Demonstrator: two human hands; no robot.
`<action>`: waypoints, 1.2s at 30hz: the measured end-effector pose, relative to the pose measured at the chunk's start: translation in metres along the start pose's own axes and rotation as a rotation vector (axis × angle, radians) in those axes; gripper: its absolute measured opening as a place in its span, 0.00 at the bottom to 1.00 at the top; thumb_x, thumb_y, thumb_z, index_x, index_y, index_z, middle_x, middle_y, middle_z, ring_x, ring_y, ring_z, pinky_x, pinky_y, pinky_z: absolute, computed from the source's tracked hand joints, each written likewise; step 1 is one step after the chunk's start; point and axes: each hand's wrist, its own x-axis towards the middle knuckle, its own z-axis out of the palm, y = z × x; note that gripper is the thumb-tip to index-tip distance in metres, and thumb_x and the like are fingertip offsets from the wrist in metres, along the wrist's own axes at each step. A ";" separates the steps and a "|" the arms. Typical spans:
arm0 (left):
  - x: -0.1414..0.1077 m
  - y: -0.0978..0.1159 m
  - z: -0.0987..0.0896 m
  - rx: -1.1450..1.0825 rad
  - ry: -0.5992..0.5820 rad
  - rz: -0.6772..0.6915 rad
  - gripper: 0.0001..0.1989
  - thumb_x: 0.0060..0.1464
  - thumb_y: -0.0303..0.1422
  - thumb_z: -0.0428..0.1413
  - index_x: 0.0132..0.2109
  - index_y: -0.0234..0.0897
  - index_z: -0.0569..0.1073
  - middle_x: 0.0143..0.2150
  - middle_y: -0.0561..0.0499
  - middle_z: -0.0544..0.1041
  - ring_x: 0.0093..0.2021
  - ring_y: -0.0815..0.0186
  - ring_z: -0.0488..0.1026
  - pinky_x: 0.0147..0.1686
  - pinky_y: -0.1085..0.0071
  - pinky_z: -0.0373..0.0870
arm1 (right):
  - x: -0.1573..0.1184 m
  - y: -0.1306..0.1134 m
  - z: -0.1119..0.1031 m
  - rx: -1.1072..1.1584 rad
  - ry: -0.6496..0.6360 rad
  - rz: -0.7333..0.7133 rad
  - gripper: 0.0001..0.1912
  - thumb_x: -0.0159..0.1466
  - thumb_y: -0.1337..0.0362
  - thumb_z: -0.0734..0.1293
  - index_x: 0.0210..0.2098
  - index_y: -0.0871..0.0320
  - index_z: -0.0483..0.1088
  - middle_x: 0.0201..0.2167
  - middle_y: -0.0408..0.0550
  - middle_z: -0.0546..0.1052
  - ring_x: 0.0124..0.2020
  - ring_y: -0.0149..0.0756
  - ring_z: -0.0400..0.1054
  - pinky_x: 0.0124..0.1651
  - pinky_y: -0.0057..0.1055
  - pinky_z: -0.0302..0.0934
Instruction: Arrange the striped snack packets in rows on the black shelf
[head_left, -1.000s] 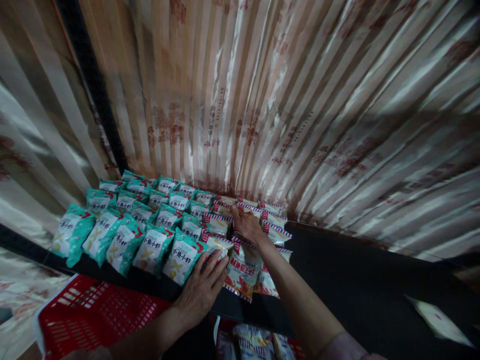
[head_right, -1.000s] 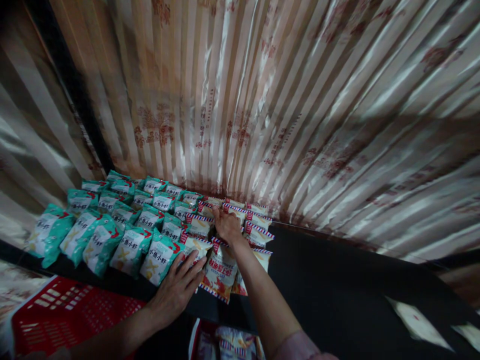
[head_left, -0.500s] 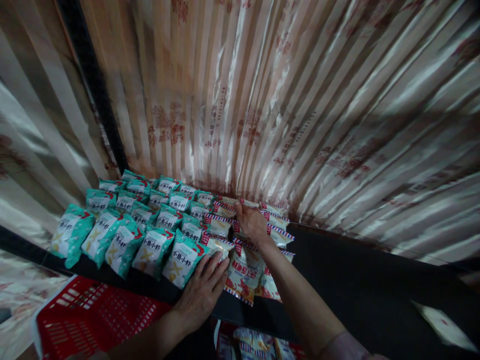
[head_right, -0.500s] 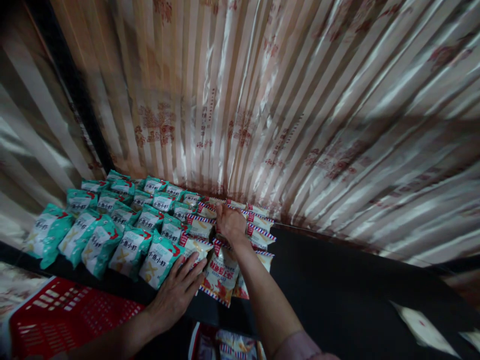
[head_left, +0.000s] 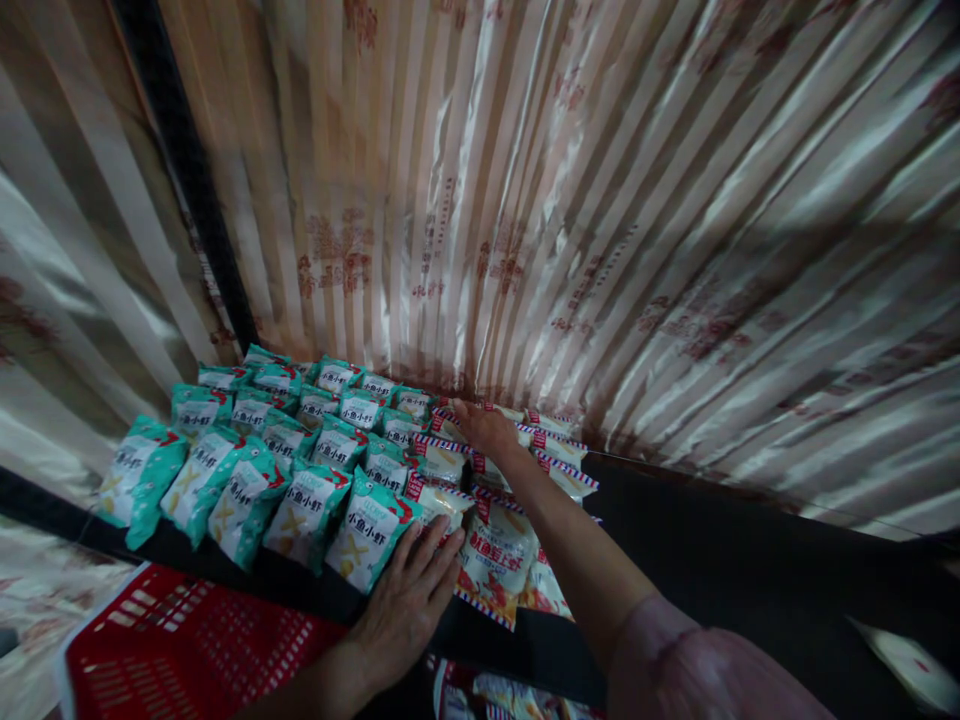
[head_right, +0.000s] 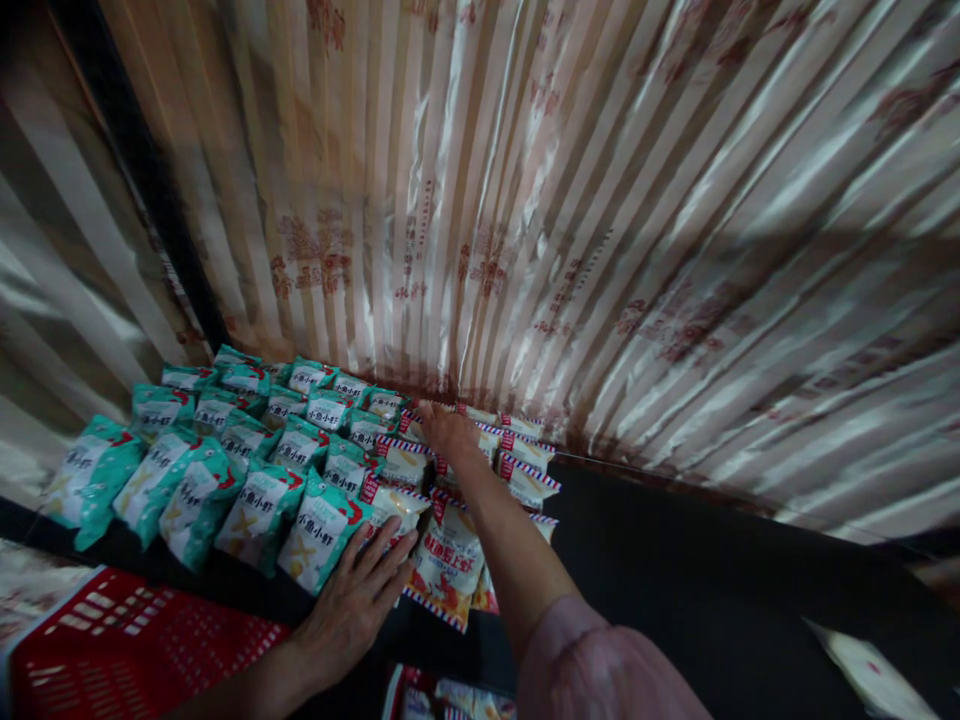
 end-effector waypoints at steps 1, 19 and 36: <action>0.000 0.000 0.001 0.001 -0.001 -0.002 0.15 0.61 0.33 0.49 0.54 0.39 0.67 0.68 0.48 0.51 0.67 0.52 0.46 0.63 0.53 0.36 | 0.001 -0.002 0.000 -0.024 -0.003 -0.006 0.20 0.69 0.60 0.47 0.56 0.50 0.59 0.51 0.53 0.72 0.49 0.41 0.69 0.49 0.42 0.62; 0.000 0.001 0.000 0.021 -0.014 -0.003 0.15 0.60 0.32 0.49 0.54 0.38 0.68 0.68 0.48 0.51 0.67 0.52 0.45 0.63 0.52 0.38 | 0.001 -0.004 0.002 0.045 0.147 0.048 0.22 0.68 0.60 0.49 0.56 0.58 0.62 0.49 0.60 0.73 0.44 0.45 0.72 0.45 0.41 0.63; 0.000 0.020 -0.014 -0.183 0.064 -0.091 0.18 0.56 0.21 0.45 0.53 0.33 0.68 0.65 0.43 0.57 0.67 0.53 0.44 0.60 0.52 0.57 | -0.201 0.010 0.077 1.141 0.751 0.334 0.25 0.65 0.50 0.53 0.51 0.58 0.67 0.52 0.55 0.71 0.54 0.43 0.63 0.58 0.46 0.55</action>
